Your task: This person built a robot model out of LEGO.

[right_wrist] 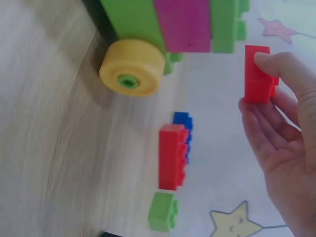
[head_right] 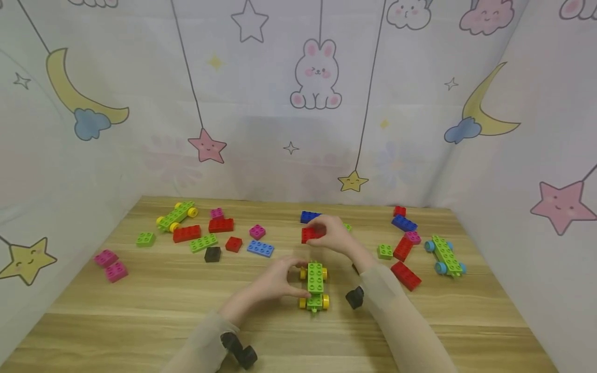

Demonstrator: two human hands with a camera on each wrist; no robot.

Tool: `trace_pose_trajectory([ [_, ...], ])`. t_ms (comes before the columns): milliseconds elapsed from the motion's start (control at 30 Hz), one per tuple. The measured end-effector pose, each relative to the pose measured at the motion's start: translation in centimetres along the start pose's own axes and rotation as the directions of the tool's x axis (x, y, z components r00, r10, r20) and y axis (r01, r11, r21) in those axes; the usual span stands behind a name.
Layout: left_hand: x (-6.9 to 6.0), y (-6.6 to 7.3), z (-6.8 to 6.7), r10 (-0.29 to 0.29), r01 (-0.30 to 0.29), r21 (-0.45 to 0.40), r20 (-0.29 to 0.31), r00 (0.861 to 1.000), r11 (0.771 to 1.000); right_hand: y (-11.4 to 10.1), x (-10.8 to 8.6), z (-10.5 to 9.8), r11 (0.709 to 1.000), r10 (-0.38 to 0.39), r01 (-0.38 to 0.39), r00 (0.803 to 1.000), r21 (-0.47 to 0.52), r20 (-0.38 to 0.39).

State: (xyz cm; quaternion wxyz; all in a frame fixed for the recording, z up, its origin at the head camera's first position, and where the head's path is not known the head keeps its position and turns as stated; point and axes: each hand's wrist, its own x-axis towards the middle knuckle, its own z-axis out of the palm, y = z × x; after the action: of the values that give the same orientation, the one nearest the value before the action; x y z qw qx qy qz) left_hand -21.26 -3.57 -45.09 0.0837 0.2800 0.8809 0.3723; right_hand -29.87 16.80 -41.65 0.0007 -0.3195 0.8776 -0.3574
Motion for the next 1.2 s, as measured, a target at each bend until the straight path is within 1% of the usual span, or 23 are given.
trace_pose_trajectory([
  [100,0.0,0.0,0.0,0.009,-0.009,0.004,-0.005,1.0,1.0,-0.7,-0.7,-0.3,1.0,0.002,-0.002,1.0,0.026,-0.024],
  [367,0.1,0.0,0.0,0.006,-0.006,0.005,-0.005,1.0,1.0,-1.9,-2.5,-0.6,0.999,0.013,-0.01,0.996,0.04,-0.085],
  [467,0.1,-0.1,0.1,0.01,-0.01,0.016,-0.004,1.0,1.0,-2.2,-3.3,-0.6,0.999,0.02,-0.015,0.995,0.049,-0.095],
  [633,0.0,-0.1,0.1,0.012,-0.012,0.025,-0.003,1.0,1.0,-2.1,-4.4,-0.4,0.998,0.033,-0.029,0.996,0.059,-0.082],
  [867,0.0,0.0,0.2,0.016,-0.015,0.032,-0.013,1.0,0.999,-1.7,-5.5,0.1,0.997,0.001,0.005,0.997,0.075,-0.078],
  [1133,0.0,0.1,0.2,0.004,-0.003,0.023,-0.013,1.0,1.0,-1.6,-6.4,0.4,0.994,0.035,-0.031,0.999,0.1,-0.039],
  [1200,0.0,0.1,0.2,0.001,-0.001,0.022,-0.016,1.0,1.0,-1.6,-6.6,0.4,0.994,0.034,-0.031,0.999,0.105,-0.034],
])
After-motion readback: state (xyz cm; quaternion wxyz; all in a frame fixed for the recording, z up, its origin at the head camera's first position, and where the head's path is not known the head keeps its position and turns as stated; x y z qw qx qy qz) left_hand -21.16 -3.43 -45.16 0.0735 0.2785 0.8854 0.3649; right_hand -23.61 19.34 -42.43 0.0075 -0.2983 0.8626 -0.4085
